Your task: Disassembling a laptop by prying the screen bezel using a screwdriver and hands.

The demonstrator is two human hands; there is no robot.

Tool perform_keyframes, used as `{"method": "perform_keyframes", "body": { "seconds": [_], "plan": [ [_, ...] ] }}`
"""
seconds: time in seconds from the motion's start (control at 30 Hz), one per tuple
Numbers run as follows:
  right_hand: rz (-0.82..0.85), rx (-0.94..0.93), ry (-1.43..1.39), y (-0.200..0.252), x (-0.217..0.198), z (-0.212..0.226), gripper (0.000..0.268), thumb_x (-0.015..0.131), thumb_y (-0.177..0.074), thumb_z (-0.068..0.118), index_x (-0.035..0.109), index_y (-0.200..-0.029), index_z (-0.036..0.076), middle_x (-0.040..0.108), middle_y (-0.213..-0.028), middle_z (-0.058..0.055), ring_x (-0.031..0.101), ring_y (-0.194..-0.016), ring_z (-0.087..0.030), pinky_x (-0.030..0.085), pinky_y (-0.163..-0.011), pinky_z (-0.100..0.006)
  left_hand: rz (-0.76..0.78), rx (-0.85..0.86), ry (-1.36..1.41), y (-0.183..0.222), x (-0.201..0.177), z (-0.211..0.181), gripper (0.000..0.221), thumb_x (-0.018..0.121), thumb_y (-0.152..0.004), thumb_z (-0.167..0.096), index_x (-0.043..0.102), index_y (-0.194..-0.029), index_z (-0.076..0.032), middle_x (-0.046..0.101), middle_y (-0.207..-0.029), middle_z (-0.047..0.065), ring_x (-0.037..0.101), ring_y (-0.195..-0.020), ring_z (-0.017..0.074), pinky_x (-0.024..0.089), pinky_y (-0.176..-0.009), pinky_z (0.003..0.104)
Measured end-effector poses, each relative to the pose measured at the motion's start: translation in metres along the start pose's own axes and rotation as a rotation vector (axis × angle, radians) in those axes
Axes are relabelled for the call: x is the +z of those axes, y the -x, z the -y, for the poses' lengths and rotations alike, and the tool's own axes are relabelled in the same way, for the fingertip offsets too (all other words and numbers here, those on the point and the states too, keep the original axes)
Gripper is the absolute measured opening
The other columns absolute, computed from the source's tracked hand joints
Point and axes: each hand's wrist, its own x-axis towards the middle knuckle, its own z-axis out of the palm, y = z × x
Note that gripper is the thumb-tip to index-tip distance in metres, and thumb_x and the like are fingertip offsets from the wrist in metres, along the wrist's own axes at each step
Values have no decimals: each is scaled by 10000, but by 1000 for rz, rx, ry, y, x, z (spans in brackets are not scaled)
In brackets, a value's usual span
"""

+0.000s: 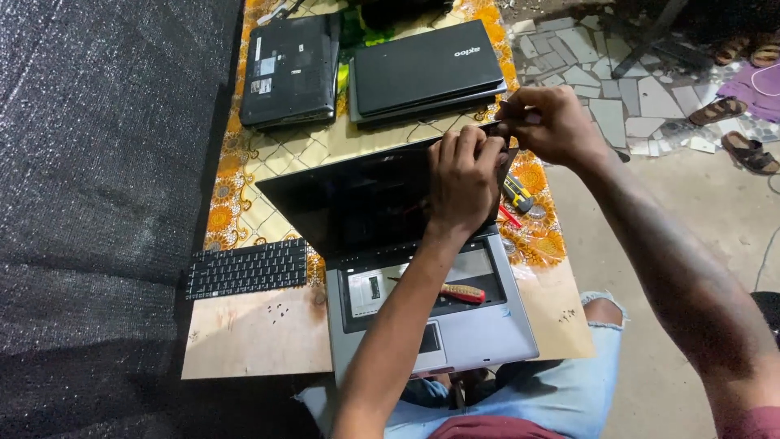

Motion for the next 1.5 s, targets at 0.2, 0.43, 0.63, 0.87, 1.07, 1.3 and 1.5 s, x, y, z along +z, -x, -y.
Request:
{"method": "perform_keyframes", "body": {
  "seconds": [0.2,0.43,0.63,0.87,1.07,1.3,1.5],
  "plan": [
    [22,-41,26,1,0,-12,92,695,-871,-102,686,-946,-49,620,-823,-203,622,-630,-262,520,-556,-330,18,-10,-13,-4,-10,2,262,464,-947,-422,546,-874,-183,428,-877,-41,516,-845,202,437,-776,371],
    [10,-73,-17,4,1,-16,128,672,-871,-134,692,-978,-66,614,-784,-219,598,-564,-225,489,-520,-314,258,-7,-33,-4,-34,30,205,672,-868,-248,618,-1049,-170,509,-979,-19,562,-972,207,477,-859,409],
    [3,-30,-37,6,1,1,146,642,-884,-143,688,-1004,-74,602,-772,-224,582,-551,-217,480,-535,-314,288,16,-110,0,-41,39,254,706,-838,-191,587,-1062,-176,507,-1003,-34,550,-1009,186,465,-885,403],
    [-13,-3,11,8,2,-3,139,648,-900,-137,690,-1013,-69,611,-785,-230,585,-532,-208,473,-514,-311,249,7,-26,1,-30,54,167,692,-828,-186,559,-917,-137,420,-893,-20,536,-893,237,479,-755,399],
    [-34,-72,-13,3,3,-11,99,700,-873,-115,695,-949,-52,619,-764,-202,602,-563,-226,452,-503,-303,317,-4,45,0,-43,49,112,647,-879,-176,545,-901,-135,411,-896,-32,539,-912,237,479,-776,397],
    [-46,-74,167,-5,7,-18,97,750,-854,-68,697,-891,5,709,-869,-124,680,-747,-176,606,-673,-290,269,112,73,9,-60,40,225,767,-790,28,590,-909,-44,561,-892,93,539,-820,253,473,-712,377],
    [-16,-94,262,-3,3,-12,90,729,-876,-60,690,-907,15,699,-882,-113,648,-738,-176,573,-640,-285,260,123,13,0,-79,50,190,757,-814,-35,615,-931,-84,558,-941,71,560,-882,255,453,-729,368]
  ]
}}
